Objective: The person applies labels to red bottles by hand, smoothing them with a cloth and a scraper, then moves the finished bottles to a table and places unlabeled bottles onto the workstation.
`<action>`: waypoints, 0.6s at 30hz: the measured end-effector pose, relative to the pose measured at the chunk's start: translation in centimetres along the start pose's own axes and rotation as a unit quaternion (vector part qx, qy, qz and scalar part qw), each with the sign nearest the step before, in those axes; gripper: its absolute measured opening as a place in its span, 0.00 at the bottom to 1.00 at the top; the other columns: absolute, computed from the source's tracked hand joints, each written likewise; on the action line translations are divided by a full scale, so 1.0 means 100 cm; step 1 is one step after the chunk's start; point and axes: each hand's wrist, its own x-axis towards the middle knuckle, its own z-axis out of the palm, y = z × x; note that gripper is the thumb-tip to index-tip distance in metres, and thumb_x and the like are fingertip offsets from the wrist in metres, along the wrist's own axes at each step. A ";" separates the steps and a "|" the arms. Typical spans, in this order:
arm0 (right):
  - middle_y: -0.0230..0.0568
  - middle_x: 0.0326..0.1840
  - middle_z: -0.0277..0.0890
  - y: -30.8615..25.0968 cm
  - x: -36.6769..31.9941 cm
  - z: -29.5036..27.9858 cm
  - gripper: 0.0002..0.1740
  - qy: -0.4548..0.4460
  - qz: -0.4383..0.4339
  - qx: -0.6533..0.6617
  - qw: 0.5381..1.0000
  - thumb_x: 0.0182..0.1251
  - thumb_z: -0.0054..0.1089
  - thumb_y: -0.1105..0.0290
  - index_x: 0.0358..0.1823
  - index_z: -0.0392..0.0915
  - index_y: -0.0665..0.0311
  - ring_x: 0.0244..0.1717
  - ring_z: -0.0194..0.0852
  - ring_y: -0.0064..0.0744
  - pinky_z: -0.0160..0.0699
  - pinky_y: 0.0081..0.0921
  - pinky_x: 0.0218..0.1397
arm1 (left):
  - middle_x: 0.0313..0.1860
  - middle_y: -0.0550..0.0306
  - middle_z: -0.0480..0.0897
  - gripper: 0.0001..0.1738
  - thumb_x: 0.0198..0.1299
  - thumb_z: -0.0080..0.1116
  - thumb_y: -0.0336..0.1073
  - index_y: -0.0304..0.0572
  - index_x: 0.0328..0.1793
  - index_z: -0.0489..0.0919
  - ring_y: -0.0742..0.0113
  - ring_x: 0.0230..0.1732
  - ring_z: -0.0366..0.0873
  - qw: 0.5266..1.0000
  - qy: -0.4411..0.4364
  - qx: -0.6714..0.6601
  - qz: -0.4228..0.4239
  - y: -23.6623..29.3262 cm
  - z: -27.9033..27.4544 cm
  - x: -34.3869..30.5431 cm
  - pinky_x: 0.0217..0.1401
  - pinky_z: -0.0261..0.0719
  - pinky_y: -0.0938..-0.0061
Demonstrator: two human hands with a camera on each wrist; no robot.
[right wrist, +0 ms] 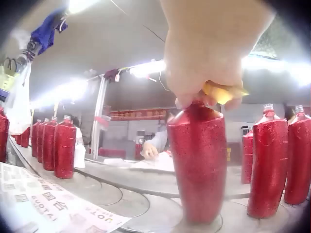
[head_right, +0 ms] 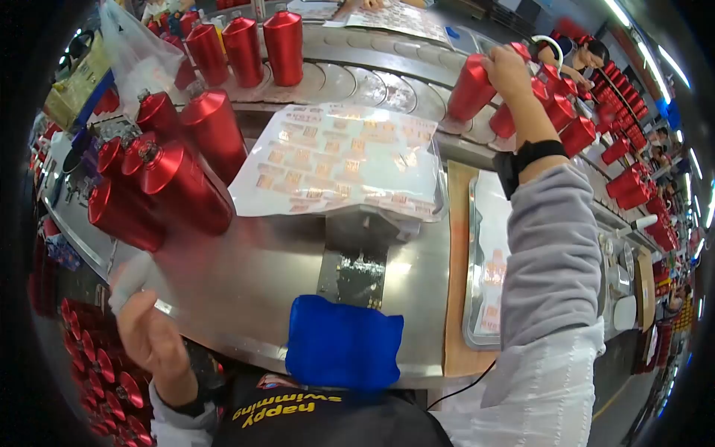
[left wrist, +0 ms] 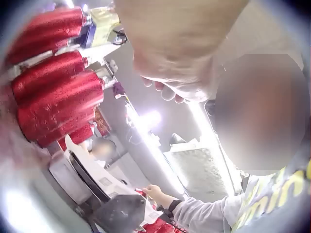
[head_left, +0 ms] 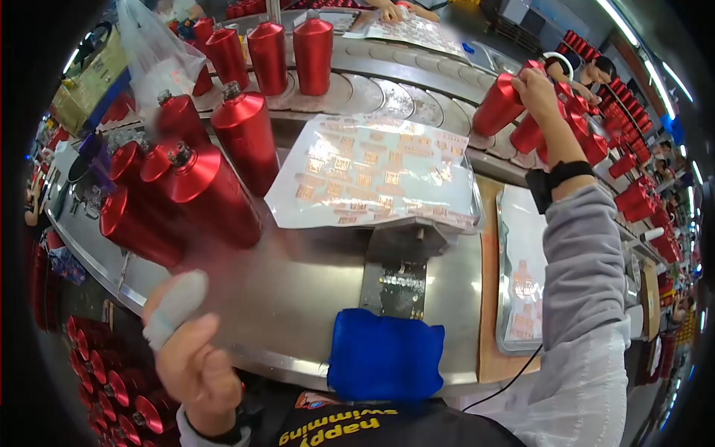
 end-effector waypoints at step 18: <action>0.33 0.47 0.77 -0.253 -0.228 -0.160 0.16 -0.196 0.213 0.576 0.765 0.79 0.50 0.61 0.53 0.78 0.66 0.44 0.73 0.18 0.73 0.17 0.50 | 0.52 0.51 0.78 0.39 0.61 0.63 0.57 0.37 0.68 0.65 0.69 0.47 0.81 0.525 -0.294 -0.706 -0.374 0.052 0.129 0.004 0.49 0.82 0.72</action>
